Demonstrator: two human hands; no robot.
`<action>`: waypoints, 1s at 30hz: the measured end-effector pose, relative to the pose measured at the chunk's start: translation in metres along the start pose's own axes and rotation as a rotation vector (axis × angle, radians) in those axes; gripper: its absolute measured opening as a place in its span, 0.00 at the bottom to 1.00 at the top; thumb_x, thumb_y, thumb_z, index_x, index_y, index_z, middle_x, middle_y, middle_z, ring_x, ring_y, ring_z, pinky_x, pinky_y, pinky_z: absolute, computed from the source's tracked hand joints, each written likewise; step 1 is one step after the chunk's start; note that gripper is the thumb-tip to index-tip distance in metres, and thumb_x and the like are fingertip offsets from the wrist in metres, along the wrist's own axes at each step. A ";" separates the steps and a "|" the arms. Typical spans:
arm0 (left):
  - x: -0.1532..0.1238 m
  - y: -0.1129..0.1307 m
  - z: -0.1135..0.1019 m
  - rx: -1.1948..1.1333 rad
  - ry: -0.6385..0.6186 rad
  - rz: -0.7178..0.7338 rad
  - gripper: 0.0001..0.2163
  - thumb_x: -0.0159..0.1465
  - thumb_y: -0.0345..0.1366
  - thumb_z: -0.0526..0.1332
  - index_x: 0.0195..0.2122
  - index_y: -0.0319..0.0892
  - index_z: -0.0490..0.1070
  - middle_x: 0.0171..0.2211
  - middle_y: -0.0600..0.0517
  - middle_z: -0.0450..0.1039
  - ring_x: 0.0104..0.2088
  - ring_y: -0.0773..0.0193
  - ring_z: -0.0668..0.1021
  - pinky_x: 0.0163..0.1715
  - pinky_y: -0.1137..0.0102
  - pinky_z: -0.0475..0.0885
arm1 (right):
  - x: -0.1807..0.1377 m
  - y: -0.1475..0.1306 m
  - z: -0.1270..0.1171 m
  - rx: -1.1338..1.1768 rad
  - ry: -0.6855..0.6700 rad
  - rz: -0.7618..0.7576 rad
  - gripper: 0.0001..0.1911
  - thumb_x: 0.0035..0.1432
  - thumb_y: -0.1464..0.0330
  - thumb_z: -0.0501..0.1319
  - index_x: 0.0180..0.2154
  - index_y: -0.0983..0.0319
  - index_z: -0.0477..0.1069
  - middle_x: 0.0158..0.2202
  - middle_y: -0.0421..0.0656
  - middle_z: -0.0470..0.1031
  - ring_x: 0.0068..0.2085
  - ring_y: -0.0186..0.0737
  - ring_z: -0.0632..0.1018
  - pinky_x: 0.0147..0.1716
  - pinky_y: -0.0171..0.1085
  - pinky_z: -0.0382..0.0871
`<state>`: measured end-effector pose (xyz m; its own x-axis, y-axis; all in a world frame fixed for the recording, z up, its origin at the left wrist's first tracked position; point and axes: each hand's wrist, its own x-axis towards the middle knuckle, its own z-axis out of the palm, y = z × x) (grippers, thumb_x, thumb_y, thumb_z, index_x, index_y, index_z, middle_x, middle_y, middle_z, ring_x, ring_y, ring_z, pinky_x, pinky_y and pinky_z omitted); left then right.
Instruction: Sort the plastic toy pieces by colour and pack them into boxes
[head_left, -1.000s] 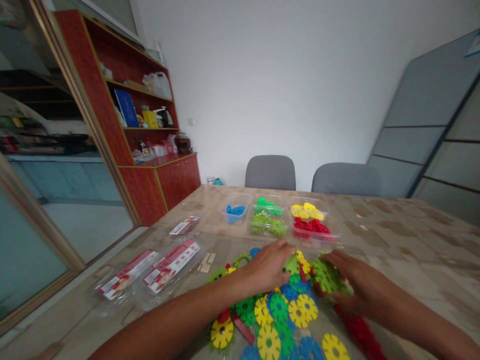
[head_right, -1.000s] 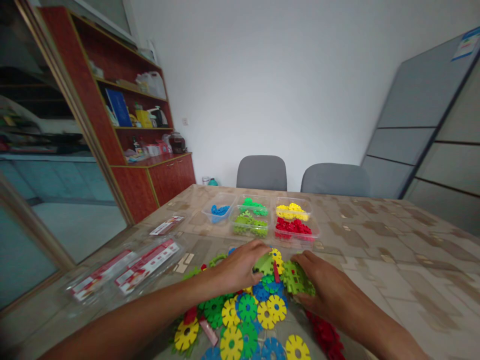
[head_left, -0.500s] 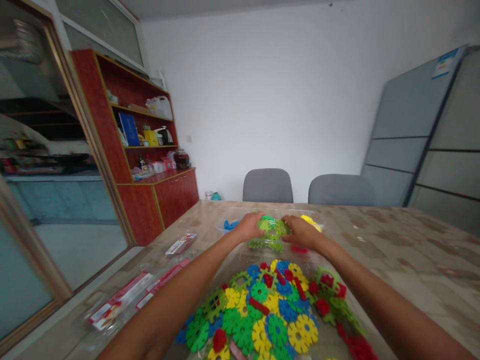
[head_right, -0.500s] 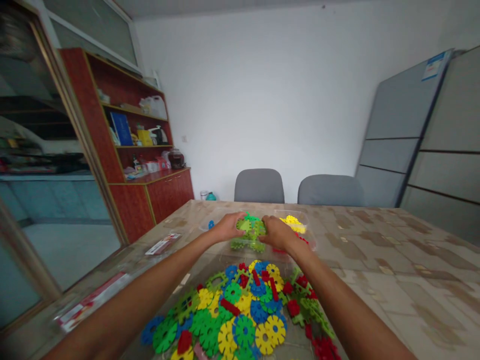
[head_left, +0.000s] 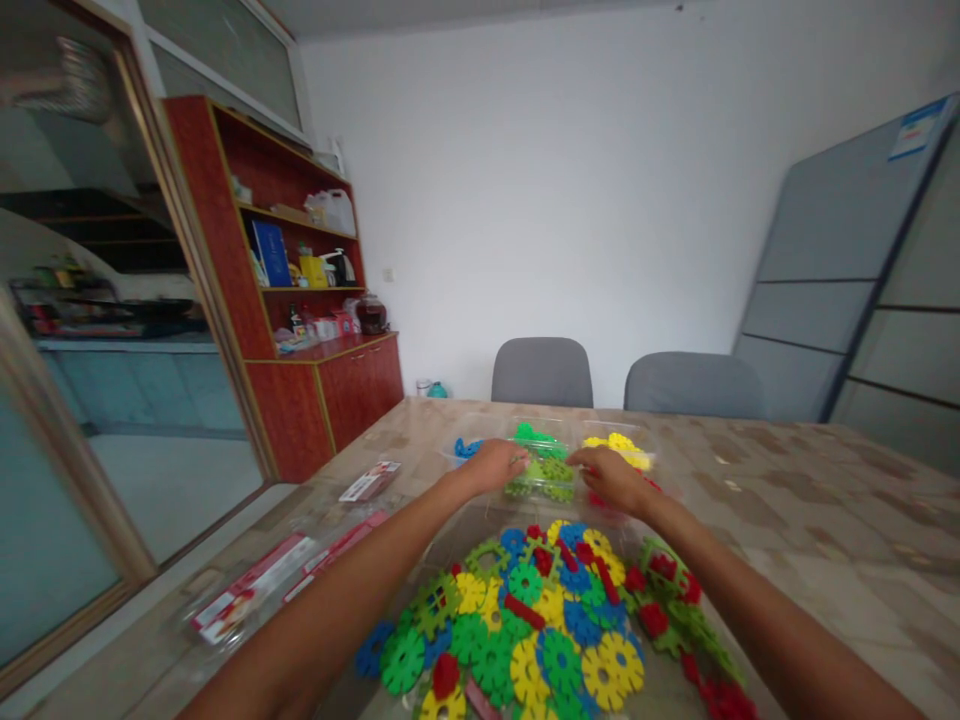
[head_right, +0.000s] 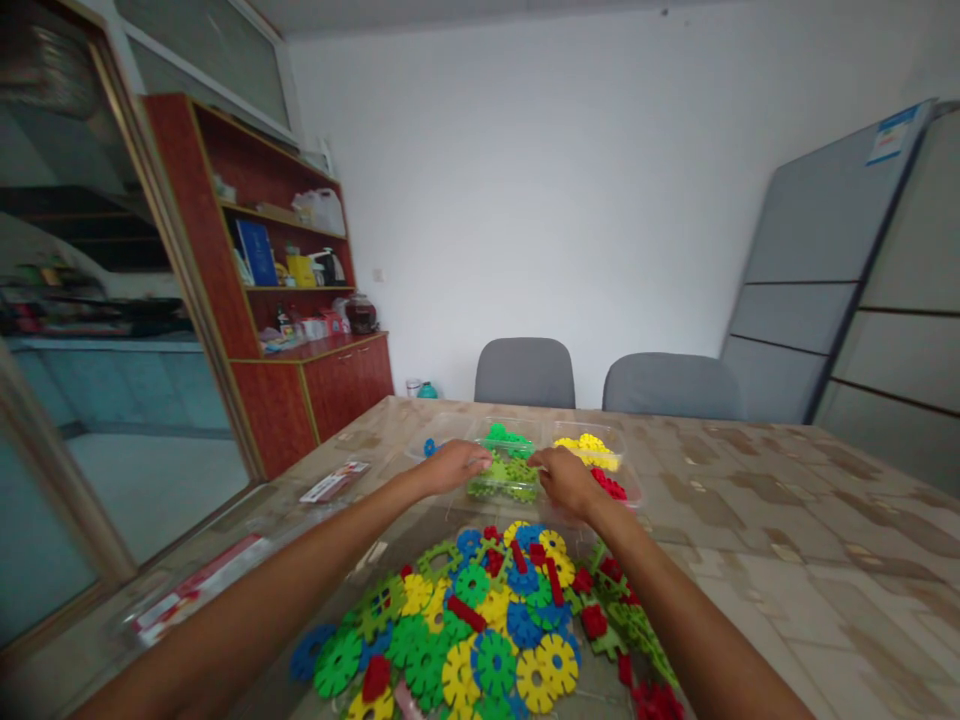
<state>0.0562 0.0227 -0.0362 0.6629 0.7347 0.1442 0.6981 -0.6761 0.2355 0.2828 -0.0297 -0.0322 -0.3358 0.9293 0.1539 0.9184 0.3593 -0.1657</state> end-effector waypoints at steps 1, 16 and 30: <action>0.002 0.003 0.002 0.020 -0.024 0.006 0.11 0.68 0.40 0.57 0.39 0.38 0.73 0.40 0.48 0.75 0.43 0.58 0.76 0.48 0.56 0.69 | 0.000 -0.002 0.001 -0.013 -0.008 -0.014 0.10 0.65 0.70 0.58 0.48 0.64 0.72 0.50 0.46 0.74 0.52 0.44 0.73 0.52 0.48 0.66; -0.040 0.009 -0.016 -0.150 0.024 0.099 0.13 0.67 0.36 0.52 0.44 0.39 0.75 0.47 0.47 0.77 0.48 0.57 0.77 0.50 0.67 0.67 | -0.044 -0.004 -0.005 0.151 0.089 -0.110 0.16 0.64 0.71 0.51 0.48 0.64 0.73 0.50 0.50 0.76 0.50 0.45 0.75 0.51 0.42 0.66; -0.193 0.048 -0.032 -0.029 -0.413 -0.237 0.42 0.47 0.36 0.73 0.64 0.49 0.58 0.67 0.45 0.53 0.63 0.47 0.61 0.60 0.57 0.57 | -0.194 0.057 0.007 0.242 -0.178 0.201 0.24 0.54 0.65 0.58 0.54 0.55 0.73 0.54 0.49 0.74 0.51 0.56 0.76 0.52 0.49 0.68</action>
<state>-0.0471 -0.1496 -0.0224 0.5426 0.7809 -0.3095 0.8391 -0.4864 0.2438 0.3984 -0.1889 -0.0783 -0.2042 0.9762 -0.0734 0.9008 0.1581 -0.4044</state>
